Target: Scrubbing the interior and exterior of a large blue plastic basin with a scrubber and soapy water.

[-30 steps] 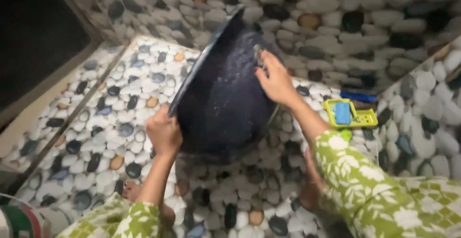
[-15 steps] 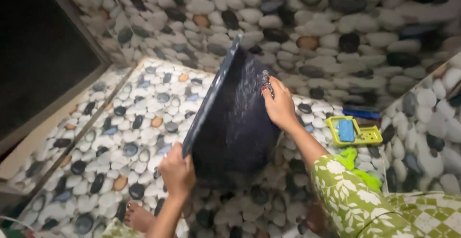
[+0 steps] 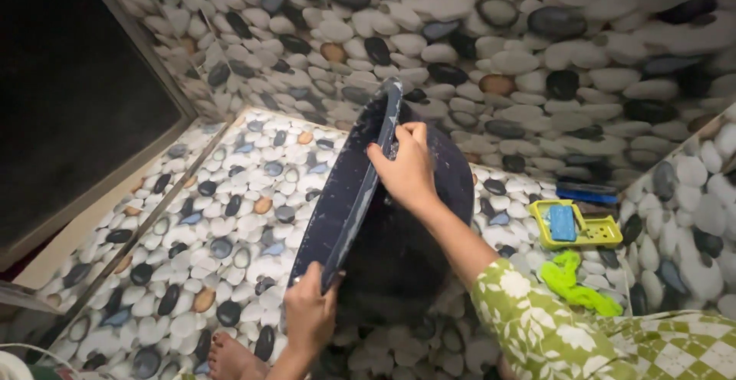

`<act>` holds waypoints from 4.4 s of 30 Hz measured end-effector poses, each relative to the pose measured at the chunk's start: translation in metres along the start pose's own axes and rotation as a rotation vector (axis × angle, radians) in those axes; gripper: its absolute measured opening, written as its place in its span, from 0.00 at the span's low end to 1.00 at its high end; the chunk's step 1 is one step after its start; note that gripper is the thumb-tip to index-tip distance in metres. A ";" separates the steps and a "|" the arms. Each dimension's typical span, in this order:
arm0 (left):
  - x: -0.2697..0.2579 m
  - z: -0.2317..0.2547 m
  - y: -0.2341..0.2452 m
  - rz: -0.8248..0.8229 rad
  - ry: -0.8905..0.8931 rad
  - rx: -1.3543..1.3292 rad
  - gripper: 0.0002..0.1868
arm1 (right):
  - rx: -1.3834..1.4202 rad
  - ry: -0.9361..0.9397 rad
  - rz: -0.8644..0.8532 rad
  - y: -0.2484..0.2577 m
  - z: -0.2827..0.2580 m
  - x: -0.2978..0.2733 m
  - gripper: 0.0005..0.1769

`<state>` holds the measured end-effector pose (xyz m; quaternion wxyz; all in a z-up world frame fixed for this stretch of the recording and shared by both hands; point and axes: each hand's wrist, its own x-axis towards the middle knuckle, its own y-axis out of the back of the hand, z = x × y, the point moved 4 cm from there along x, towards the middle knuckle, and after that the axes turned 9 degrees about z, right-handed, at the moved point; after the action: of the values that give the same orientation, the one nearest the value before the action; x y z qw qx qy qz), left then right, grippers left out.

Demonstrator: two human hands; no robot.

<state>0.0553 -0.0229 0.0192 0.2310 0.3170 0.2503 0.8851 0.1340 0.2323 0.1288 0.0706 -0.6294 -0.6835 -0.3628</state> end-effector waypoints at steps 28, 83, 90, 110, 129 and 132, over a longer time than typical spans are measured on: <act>0.085 -0.042 0.059 0.161 0.283 -0.118 0.23 | 0.082 0.391 -0.257 0.109 0.074 0.046 0.18; 0.147 -0.061 0.014 0.135 0.406 0.463 0.40 | 0.280 -0.565 -0.182 0.112 0.199 0.023 0.20; 0.076 -0.108 0.015 0.193 0.613 0.376 0.42 | -0.027 0.314 -0.207 0.100 -0.024 -0.021 0.18; 0.057 -0.121 0.042 0.261 0.600 0.374 0.47 | -0.006 0.637 -0.446 0.084 -0.116 -0.075 0.17; 0.085 -0.087 0.030 0.245 0.486 0.355 0.44 | 0.002 0.454 -0.243 0.109 -0.067 -0.041 0.13; 0.087 -0.085 0.030 0.240 0.488 0.329 0.44 | 0.006 0.748 -0.375 0.108 -0.116 -0.072 0.14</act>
<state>-0.0703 -0.0215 0.0186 0.0038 0.1556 0.3991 0.9036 0.2049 0.1007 0.2171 0.2486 -0.3188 -0.7147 -0.5708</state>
